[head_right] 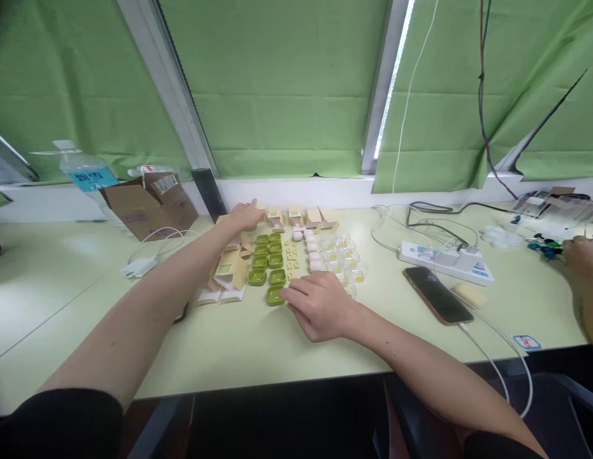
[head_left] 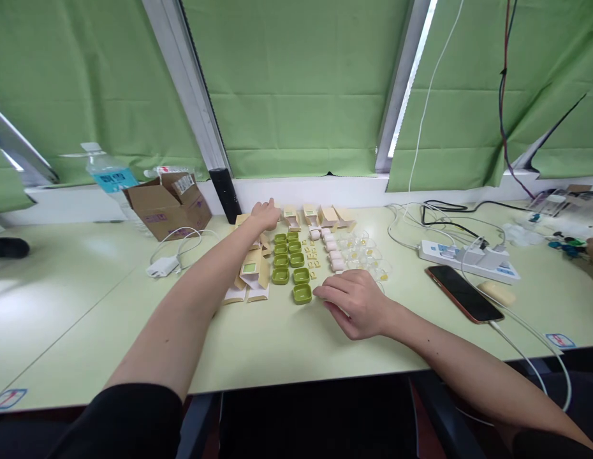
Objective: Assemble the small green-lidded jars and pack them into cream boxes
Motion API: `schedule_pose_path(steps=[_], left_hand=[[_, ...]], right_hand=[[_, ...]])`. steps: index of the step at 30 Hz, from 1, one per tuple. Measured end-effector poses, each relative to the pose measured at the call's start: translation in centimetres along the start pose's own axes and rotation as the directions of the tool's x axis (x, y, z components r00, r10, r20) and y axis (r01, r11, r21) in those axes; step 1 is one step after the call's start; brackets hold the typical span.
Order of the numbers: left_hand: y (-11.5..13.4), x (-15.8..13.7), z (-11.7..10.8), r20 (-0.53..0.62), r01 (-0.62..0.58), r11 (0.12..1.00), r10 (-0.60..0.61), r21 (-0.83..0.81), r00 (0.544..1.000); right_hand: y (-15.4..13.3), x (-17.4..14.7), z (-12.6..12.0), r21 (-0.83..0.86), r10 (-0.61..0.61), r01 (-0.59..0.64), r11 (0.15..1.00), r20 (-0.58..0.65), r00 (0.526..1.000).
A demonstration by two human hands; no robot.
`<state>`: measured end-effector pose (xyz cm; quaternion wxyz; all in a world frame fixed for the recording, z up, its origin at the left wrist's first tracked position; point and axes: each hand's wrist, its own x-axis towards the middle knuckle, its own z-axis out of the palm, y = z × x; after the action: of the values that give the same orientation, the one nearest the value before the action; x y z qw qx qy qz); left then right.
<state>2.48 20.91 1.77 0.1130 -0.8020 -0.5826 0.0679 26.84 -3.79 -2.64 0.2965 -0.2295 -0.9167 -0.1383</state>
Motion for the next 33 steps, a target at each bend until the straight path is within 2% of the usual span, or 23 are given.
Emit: schedule_pose_path(steps=[3,7,11,13,15,19,22,24,29,33], left_hand=[[0.4,-3.5,-2.2,-0.083,-0.076,0.997,0.077,0.012,0.994],[2.1,-11.1,-3.3,-0.174,-0.216,0.975,0.204,-0.054,0.963],[4.8,-18.4,-1.8,-0.174,-0.328,0.937,0.305,-0.122,0.936],[5.9,-20.5,-0.4,-0.192,-0.350,0.926,0.321,-0.139,0.927],[6.7,-21.5,1.0,-0.214,-0.313,0.936,0.276,-0.163,0.937],[7.3,-21.3,3.4,-0.252,-0.300,0.921,0.238,-0.247,0.938],[7.7,-20.9,4.5,-0.306,-0.319,0.880,0.214,-0.353,0.928],[7.9,-20.8,5.0,-0.330,-0.327,0.846,0.192,-0.422,0.924],[8.6,-20.8,5.4,-0.321,-0.313,0.819,0.168,-0.480,0.932],[8.9,-21.1,5.2,-0.287,-0.312,0.821,0.189,-0.478,0.939]], right_hand=[[-0.3,-0.2,0.9,-0.005,-0.017,0.017,1.000,0.077,0.997],[-1.0,-0.5,2.1,0.031,-0.073,0.067,0.997,0.247,0.966],[-1.8,-0.7,2.9,0.099,-0.168,0.141,0.985,0.363,0.917],[-2.0,-0.9,3.3,0.111,-0.187,0.156,0.981,0.376,0.907],[-2.0,-0.9,3.5,0.110,-0.196,0.167,0.980,0.362,0.911],[-1.4,-0.9,3.2,0.052,-0.179,0.171,0.984,0.235,0.956],[-0.3,-0.8,2.4,-0.048,-0.126,0.129,0.991,0.060,0.990],[0.8,-0.7,1.6,-0.110,-0.079,0.073,0.991,-0.059,0.995],[3.9,-1.0,-0.1,-0.219,0.076,-0.149,0.964,-0.310,0.948],[6.0,-1.3,-0.7,-0.263,0.173,-0.302,0.916,-0.420,0.891]])
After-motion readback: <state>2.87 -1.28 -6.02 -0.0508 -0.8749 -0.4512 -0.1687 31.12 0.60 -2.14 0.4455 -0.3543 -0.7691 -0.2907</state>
